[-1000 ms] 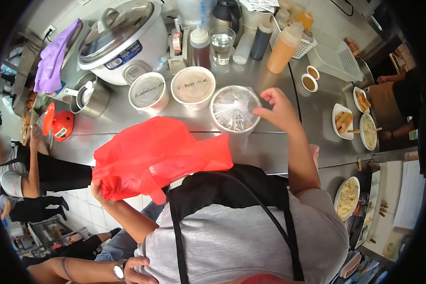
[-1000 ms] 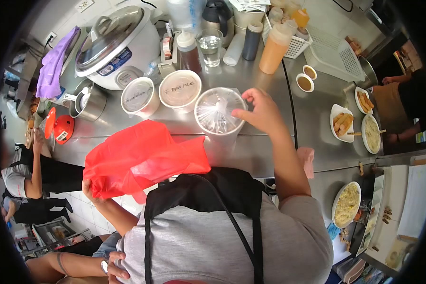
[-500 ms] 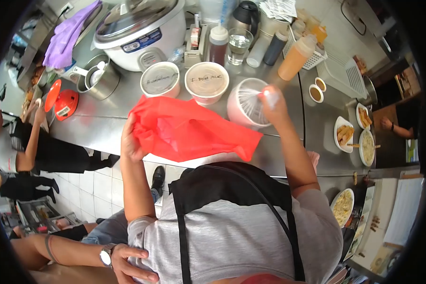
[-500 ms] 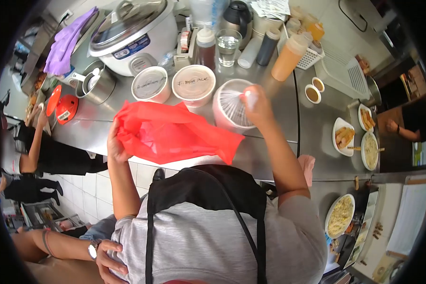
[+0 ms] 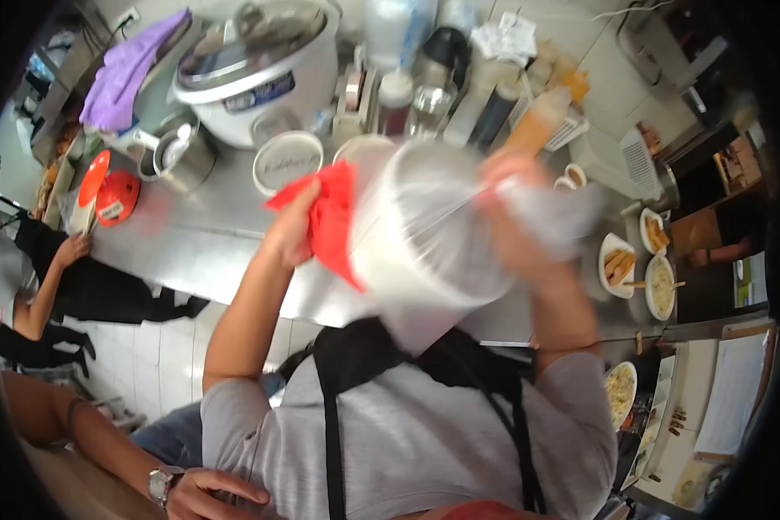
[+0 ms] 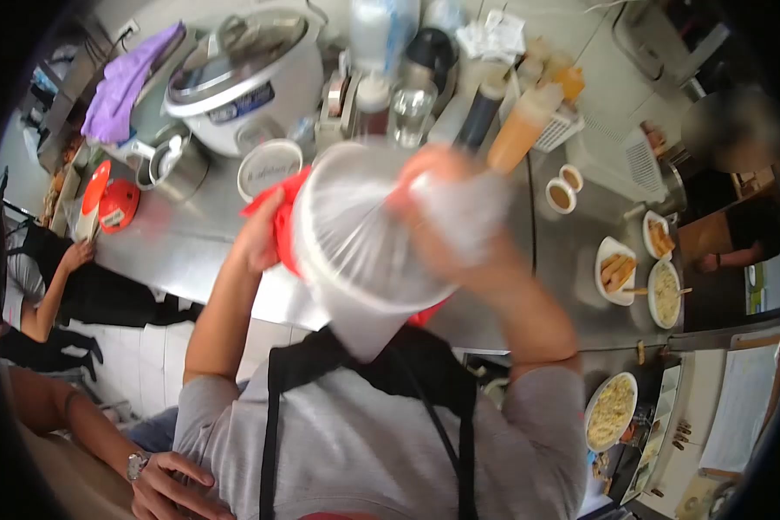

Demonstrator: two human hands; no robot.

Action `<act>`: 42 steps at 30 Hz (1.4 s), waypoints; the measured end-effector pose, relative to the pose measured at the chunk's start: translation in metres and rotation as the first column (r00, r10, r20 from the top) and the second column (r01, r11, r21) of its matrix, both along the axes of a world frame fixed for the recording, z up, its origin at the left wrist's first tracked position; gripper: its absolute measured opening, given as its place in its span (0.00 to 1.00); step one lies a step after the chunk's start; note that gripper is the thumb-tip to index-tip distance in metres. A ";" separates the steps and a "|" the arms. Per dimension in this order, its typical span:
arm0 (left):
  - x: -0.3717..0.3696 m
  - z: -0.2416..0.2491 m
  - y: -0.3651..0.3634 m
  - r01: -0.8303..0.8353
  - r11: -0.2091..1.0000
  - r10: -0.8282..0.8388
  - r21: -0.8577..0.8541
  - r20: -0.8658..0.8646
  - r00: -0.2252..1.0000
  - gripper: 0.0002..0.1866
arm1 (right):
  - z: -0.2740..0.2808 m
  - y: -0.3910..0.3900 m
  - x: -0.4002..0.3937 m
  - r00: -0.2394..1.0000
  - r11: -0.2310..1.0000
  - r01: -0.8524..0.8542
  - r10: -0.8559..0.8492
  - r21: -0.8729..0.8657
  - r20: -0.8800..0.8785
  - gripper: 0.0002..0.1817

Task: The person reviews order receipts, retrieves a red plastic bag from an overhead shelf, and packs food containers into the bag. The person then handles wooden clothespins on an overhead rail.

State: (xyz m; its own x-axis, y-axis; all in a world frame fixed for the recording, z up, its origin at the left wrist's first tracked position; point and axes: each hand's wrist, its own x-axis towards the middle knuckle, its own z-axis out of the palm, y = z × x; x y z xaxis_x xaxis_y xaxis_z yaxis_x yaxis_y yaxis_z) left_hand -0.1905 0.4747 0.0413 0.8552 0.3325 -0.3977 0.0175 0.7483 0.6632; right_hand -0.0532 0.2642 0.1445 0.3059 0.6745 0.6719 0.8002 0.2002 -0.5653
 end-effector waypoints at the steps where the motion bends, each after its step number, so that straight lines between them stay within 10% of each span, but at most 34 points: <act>1: 0.001 -0.006 -0.002 -0.024 0.999 0.025 0.039 -0.013 1.000 0.20 | -0.014 0.011 -0.008 0.983 0.994 -0.108 0.112 0.033 -0.147 0.08; 9: -0.035 -0.093 0.021 -0.110 0.947 0.171 0.302 -0.183 0.968 0.18 | -0.135 0.051 -0.040 0.963 0.973 -0.230 0.230 -0.011 0.141 0.07; 18: -0.002 -0.067 0.013 0.025 0.719 0.134 0.695 -0.174 0.976 0.14 | -0.156 0.056 -0.058 0.911 0.945 -0.290 0.321 -0.151 0.258 0.08; 21: 0.001 -0.034 0.006 0.388 0.293 0.053 0.874 -0.420 0.906 0.13 | -0.157 0.056 -0.055 0.890 0.927 -0.295 0.354 -0.230 0.287 0.09; 24: -0.008 0.002 -0.016 0.280 0.001 -0.112 0.960 -0.278 0.954 0.11 | -0.166 0.061 -0.051 0.890 0.923 -0.266 0.346 -0.277 0.298 0.11; 27: -0.023 0.034 -0.046 0.075 -0.087 -0.418 0.993 -0.105 0.902 0.11 | -0.186 0.072 -0.046 0.944 0.930 -0.244 0.293 -0.277 0.152 0.16; 30: -0.047 0.057 -0.061 0.312 -0.209 -0.447 0.927 -0.374 0.812 0.15 | -0.177 0.075 -0.042 0.968 0.942 -0.246 0.228 -0.227 -0.102 0.16; 37: -0.092 0.019 -0.061 0.144 0.196 -0.190 0.970 -0.106 0.976 0.15 | -0.162 0.064 -0.041 0.975 0.941 -0.176 0.127 -0.290 -0.180 0.15; 42: -0.062 0.031 -0.080 0.454 -0.112 -0.268 0.884 -0.466 0.843 0.17 | -0.137 0.050 -0.035 0.995 0.871 -0.081 0.045 -0.485 -0.086 0.15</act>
State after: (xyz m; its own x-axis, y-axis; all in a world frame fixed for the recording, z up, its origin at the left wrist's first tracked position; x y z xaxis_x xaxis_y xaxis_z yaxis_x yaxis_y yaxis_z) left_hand -0.2526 0.3948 0.0723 0.9867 0.1141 -0.1156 0.1623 -0.7230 0.6716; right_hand -0.0884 0.3137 0.0078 0.2855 0.9300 0.2313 0.7500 -0.0666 -0.6580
